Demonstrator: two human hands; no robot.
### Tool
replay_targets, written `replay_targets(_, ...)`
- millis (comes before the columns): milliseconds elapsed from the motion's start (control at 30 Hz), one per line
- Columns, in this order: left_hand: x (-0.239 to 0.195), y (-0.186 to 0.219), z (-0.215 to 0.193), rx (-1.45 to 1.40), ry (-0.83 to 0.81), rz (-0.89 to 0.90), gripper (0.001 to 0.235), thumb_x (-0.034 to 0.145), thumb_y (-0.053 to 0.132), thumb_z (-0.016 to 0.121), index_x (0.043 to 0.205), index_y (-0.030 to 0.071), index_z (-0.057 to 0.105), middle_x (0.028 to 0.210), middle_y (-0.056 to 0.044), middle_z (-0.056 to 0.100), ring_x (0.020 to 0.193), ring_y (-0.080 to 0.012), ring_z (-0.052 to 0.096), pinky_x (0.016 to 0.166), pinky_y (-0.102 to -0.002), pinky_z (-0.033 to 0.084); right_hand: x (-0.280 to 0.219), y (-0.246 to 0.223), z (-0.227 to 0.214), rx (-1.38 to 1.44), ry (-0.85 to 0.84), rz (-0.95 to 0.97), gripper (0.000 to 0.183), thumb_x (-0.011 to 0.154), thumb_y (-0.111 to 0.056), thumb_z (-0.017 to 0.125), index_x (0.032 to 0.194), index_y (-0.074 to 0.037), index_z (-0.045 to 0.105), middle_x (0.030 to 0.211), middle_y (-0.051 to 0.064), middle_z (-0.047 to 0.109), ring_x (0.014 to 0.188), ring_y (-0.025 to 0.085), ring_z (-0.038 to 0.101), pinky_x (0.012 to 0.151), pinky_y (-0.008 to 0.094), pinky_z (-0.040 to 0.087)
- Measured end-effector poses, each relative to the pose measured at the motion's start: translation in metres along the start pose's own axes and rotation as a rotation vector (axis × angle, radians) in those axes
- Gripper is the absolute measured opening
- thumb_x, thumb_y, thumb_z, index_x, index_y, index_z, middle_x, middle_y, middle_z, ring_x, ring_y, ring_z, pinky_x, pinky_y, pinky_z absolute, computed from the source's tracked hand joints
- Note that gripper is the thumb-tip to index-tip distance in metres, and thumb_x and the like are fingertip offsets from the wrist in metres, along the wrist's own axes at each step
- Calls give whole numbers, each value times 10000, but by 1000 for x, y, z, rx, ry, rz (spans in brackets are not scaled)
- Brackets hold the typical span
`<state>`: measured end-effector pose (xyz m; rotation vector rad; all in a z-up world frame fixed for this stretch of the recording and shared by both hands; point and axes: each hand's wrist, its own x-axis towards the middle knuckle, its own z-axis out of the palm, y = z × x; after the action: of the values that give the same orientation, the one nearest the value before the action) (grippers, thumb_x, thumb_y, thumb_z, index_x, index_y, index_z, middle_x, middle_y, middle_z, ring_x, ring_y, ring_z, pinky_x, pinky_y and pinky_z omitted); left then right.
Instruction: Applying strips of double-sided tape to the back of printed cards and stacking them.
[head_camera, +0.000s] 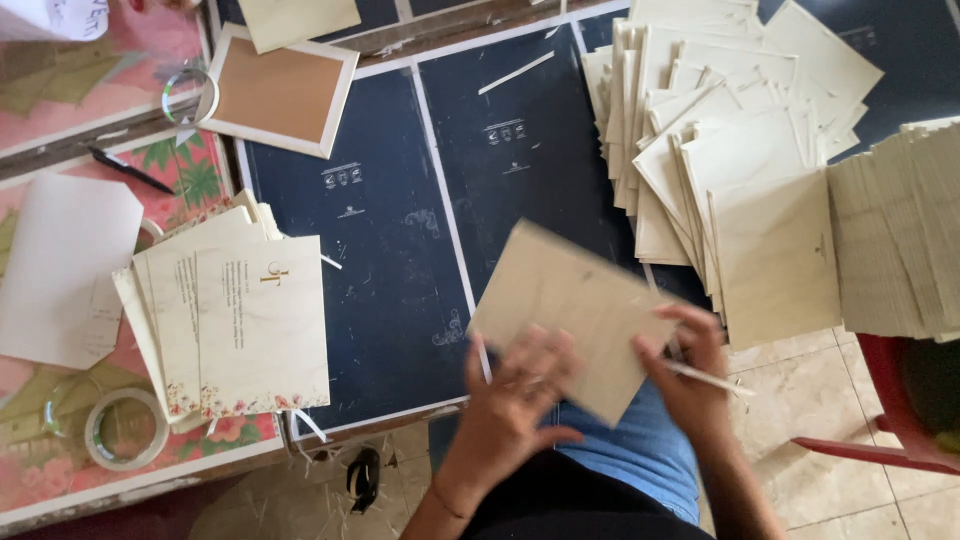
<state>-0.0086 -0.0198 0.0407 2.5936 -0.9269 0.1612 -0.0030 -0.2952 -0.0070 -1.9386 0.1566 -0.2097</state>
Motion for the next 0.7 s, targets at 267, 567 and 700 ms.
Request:
replay_targets(267, -48, -113, -35, 439, 268, -870, 878, 1054, 489, 700, 1719, 32, 355, 1783, -237, 319, 1648, -479, 257, 1277, -683, 318, 90, -19, -72, -98, 385, -183, 419, 1163, 5, 704, 1481, -63, 441, 1190, 198, 501, 1034, 313, 592, 878, 376, 547)
replay_targets(567, -26, -67, -95, 136, 576, -749, 287, 1176, 116, 536, 1361, -22, 707, 1324, -152, 741, 1162, -326, 691, 941, -428, 560, 78, 4, -108, -1016, 336, -332, 811, 1183, -578, 703, 1569, 135, 705, 1381, 387, 547, 1241, 519, 464, 1050, 629, 396)
replay_targets(700, -9, -47, -67, -368, 796, -779, 350, 1167, 220, 444, 1433, 2, 509, 1249, -139, 635, 1012, -211, 615, 785, -314, 513, 66, -27, -75, -587, 359, -428, 356, 1295, -236, 748, 1373, 105, 813, 1417, 256, 433, 1289, 427, 530, 1066, 534, 514)
